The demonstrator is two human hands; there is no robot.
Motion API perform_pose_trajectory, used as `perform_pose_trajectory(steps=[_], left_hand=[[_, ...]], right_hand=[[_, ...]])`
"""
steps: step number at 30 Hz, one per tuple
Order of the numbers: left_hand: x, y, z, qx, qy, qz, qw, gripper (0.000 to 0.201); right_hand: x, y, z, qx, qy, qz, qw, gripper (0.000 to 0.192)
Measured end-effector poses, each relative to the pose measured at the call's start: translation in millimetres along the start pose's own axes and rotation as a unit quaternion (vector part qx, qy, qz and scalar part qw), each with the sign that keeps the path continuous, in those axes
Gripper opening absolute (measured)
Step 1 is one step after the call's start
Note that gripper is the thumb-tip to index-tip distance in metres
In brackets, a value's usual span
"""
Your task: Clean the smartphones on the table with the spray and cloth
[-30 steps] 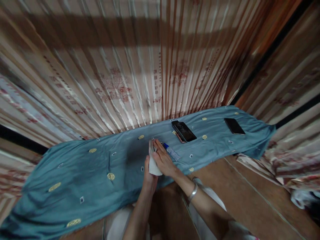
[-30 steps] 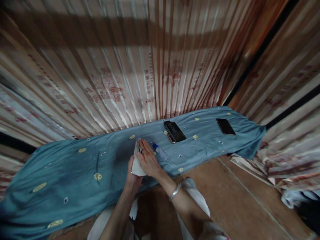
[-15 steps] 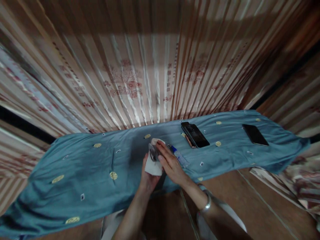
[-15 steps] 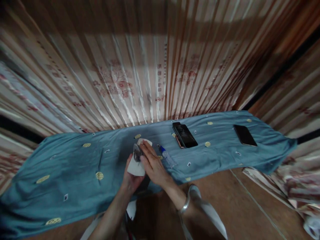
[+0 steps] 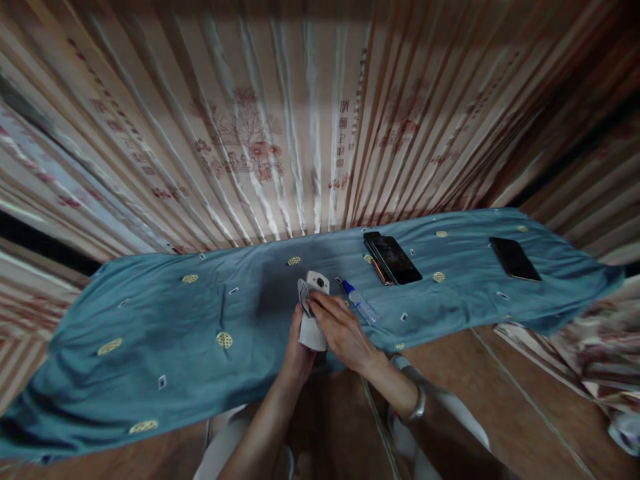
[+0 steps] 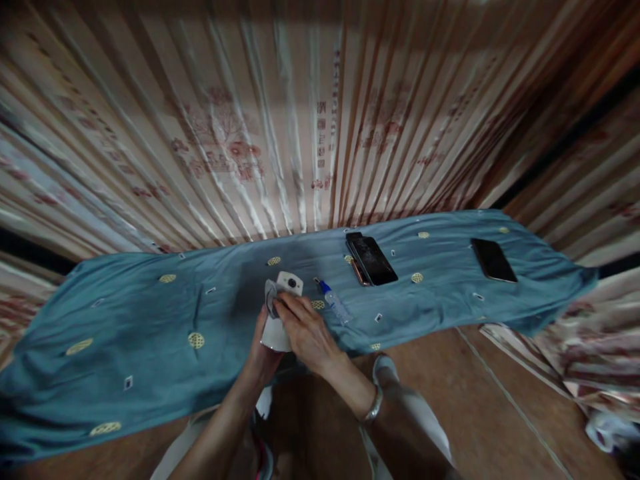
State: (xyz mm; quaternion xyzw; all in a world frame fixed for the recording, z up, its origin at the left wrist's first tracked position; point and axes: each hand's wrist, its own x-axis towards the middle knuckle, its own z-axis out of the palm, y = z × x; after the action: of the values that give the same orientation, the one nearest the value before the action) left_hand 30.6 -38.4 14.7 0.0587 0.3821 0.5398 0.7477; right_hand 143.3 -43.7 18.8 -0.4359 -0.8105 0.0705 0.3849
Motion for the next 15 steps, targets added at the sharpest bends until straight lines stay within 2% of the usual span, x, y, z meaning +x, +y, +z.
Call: perform_pose_trajectory(steps=[3, 8, 11, 15], left_hand=[[-2.4, -7.1, -1.6, 0.056, -0.041, 0.009, 0.998, 0.034], [-5.5, -13.5, -2.8, 0.145, -0.062, -0.001, 0.987, 0.043], [-5.7, -11.4, -1.1, 0.147, -0.057, 0.002, 0.987, 0.042], [-1.3, -5.2, -3.5, 0.094, -0.043, 0.019, 0.994, 0.030]], right_hand=[[2.5, 12.7, -3.8, -0.010, 0.002, 0.034, 0.999, 0.048], [3.5, 31.3, -10.1, 0.013, 0.044, 0.078, 0.996, 0.046], [1.6, 28.3, -9.5, 0.026, 0.058, 0.089, 0.994, 0.045], [-1.7, 10.7, -5.3, 0.037, 0.037, 0.051, 0.997, 0.045]])
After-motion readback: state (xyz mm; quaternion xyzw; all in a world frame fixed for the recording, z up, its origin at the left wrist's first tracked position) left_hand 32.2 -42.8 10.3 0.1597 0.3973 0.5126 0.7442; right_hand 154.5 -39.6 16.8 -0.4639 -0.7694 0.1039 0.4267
